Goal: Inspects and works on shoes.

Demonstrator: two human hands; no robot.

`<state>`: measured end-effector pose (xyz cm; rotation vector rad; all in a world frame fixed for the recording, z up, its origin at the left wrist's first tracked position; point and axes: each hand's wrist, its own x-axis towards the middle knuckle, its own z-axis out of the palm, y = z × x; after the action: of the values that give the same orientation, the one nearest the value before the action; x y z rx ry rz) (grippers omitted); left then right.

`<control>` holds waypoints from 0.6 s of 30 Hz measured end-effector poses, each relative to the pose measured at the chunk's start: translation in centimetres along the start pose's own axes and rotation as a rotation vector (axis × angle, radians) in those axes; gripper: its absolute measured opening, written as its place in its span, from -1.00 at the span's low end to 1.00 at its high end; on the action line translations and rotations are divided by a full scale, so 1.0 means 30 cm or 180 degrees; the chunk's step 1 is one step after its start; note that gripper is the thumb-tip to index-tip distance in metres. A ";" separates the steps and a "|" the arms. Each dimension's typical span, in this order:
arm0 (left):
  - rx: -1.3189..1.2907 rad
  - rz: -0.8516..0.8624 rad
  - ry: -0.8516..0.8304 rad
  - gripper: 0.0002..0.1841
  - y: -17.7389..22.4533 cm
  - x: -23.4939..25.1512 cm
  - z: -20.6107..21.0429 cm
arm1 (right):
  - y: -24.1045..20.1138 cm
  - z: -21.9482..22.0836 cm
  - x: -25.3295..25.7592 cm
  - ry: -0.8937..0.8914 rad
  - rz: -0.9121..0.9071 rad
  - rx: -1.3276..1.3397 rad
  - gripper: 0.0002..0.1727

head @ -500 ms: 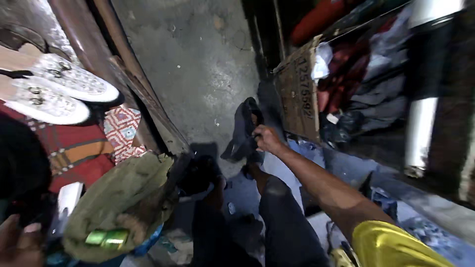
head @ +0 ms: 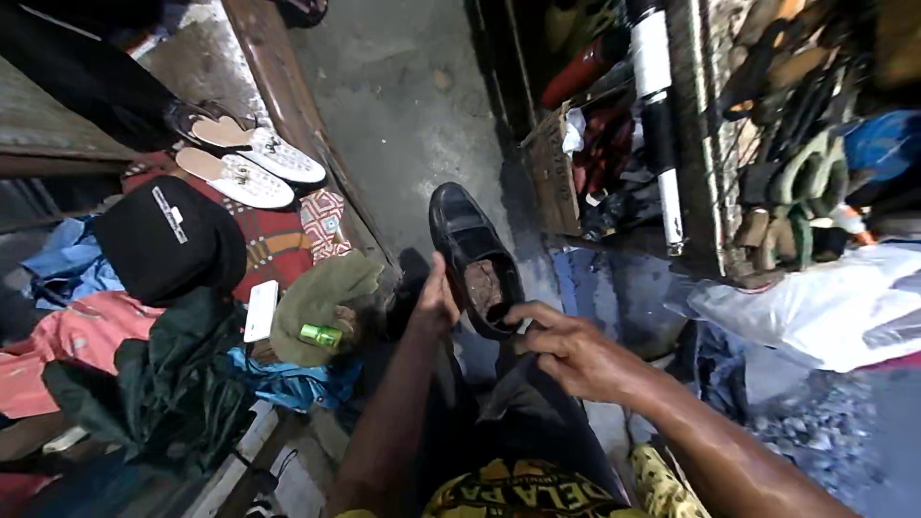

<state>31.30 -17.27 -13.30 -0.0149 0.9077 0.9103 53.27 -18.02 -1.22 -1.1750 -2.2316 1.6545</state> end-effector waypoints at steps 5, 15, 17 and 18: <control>0.0150 0.0219 -0.0022 -0.33 0.030 -0.028 -0.005 | -0.044 -0.135 0.046 0.0182 0.0166 0.0301 -0.69; 0.0343 0.0446 0.0341 -0.28 -0.142 -0.075 0.061 | 0.055 0.136 0.004 0.1296 0.1063 -0.0861 -0.62; 0.0537 0.0461 0.0477 -0.22 -0.177 -0.080 0.053 | 0.069 0.165 -0.035 0.0830 0.1240 -0.0627 -0.44; 0.0615 0.0475 0.0528 -0.19 -0.189 -0.081 0.047 | 0.071 0.165 -0.048 0.0594 0.1333 -0.0494 -0.34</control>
<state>35.45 -22.00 -12.71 0.1468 1.1606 0.9659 52.78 -22.50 -4.50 -1.8580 -2.1324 1.4325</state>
